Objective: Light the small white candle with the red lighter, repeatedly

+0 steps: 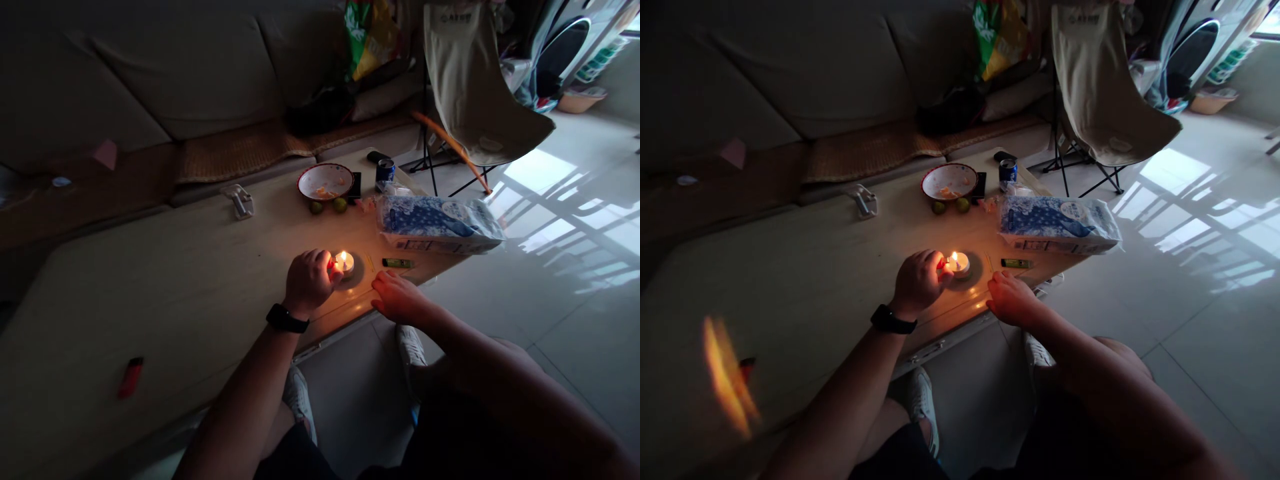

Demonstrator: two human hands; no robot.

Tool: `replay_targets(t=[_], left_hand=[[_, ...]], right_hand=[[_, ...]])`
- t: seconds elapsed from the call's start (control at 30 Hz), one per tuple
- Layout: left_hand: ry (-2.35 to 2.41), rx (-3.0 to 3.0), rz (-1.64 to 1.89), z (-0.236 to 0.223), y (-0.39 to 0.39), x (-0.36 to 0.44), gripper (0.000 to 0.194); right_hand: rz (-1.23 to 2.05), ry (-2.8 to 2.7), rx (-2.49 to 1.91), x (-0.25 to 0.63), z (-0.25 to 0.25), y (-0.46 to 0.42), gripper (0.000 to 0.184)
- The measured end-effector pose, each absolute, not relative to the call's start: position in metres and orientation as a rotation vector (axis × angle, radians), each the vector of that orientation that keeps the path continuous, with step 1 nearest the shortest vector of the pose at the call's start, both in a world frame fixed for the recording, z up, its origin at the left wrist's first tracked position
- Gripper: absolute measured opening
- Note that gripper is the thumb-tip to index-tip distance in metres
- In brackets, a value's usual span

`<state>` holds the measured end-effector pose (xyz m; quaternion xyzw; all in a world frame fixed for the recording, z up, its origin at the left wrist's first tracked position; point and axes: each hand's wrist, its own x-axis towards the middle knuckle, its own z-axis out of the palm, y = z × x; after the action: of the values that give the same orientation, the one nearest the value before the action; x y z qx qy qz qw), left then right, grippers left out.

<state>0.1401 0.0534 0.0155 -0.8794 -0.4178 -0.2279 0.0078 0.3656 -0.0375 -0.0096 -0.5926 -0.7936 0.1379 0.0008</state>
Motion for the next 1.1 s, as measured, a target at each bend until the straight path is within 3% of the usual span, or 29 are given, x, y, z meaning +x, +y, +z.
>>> replay_targets(t=[0.4,1.1], left_hand=[[-1.706,-2.658,-1.626,0.01,0.055,0.096,0.028],[-1.798,-2.812,-1.595,0.005,0.048,0.075,0.035]], right_hand=[[0.41,-2.501,-1.848,0.367,-0.014,-0.037,0.024],[0.365,-2.52,-1.837,0.366,-0.012,-0.037,0.025]])
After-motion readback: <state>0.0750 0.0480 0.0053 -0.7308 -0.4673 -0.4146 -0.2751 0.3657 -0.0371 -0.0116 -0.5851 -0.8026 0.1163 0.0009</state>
